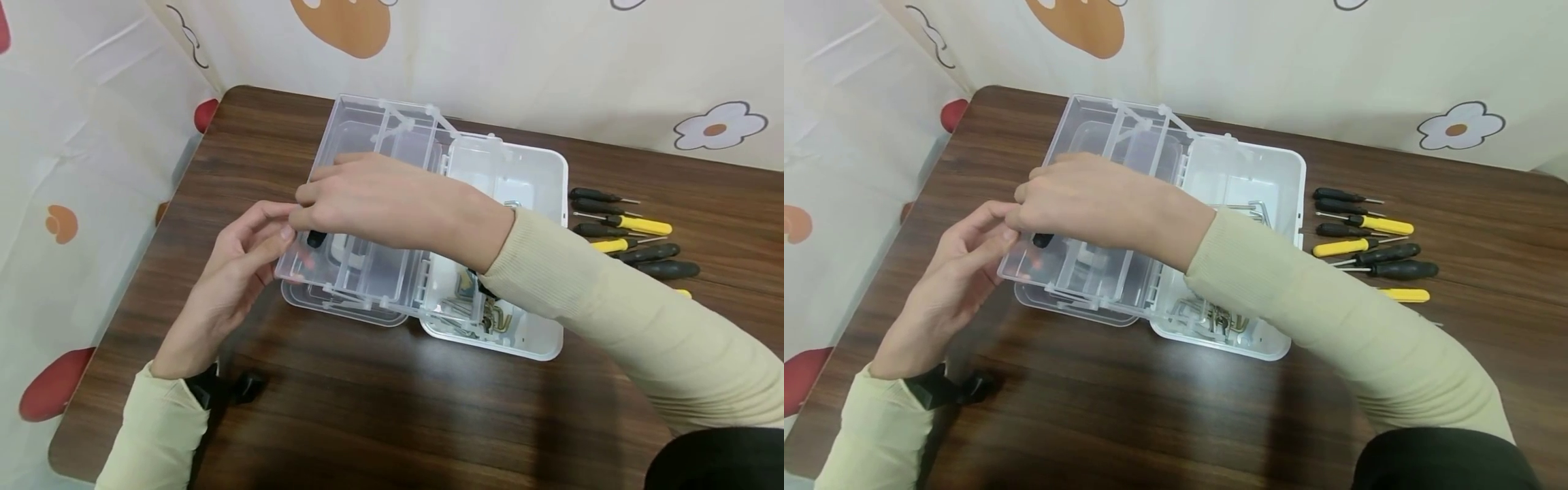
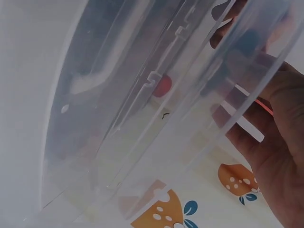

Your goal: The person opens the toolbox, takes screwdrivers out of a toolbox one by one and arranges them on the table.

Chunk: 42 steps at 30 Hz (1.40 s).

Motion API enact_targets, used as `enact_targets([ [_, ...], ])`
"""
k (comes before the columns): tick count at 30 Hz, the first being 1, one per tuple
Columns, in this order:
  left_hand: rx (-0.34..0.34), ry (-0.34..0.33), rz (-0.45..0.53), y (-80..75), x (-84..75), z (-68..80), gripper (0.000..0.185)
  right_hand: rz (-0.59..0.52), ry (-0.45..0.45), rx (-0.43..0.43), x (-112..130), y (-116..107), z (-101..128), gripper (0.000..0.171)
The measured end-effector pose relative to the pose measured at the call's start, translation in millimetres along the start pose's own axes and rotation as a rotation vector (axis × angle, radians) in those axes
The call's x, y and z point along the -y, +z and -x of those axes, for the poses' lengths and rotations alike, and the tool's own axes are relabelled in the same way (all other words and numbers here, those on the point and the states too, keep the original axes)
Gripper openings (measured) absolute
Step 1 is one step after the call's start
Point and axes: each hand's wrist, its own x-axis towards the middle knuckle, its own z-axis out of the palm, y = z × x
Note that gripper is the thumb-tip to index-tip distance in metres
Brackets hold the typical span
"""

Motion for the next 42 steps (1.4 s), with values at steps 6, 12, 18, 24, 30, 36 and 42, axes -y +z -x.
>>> enact_targets([
  [6, 0.007, -0.005, 0.001, 1.3, 0.1, -1.4, 0.028, 0.046, -0.007, -0.027, -1, -2, 7, 0.023],
  [12, 0.016, -0.010, 0.018, 1.6, 0.0, -2.5, 0.028, 0.097, -0.008, -0.100, -1, -6, 28, 0.027],
  [18, 0.004, -0.003, -0.009, 2.5, 1.5, -3.5, 0.028, 0.133, 0.029, -0.184, -4, -4, 67, 0.029],
  [24, -0.002, -0.004, -0.007, 1.3, 2.4, -3.5, 0.027, 0.053, 0.123, -0.239, -8, 2, 113, 0.045],
  [30, -0.002, -0.007, -0.010, 0.7, 2.5, -3.1, 0.027, 0.012, 0.224, -0.306, -8, 16, 161, 0.041],
  [36, -0.003, -0.002, -0.010, 0.6, 2.5, -2.6, 0.027, -0.024, 0.365, -0.385, -5, 30, 213, 0.022],
  [42, -0.002, 0.000, -0.003, 0.9, 2.3, -2.6, 0.027, -0.007, 0.541, -0.368, 3, 51, 259, 0.067],
])
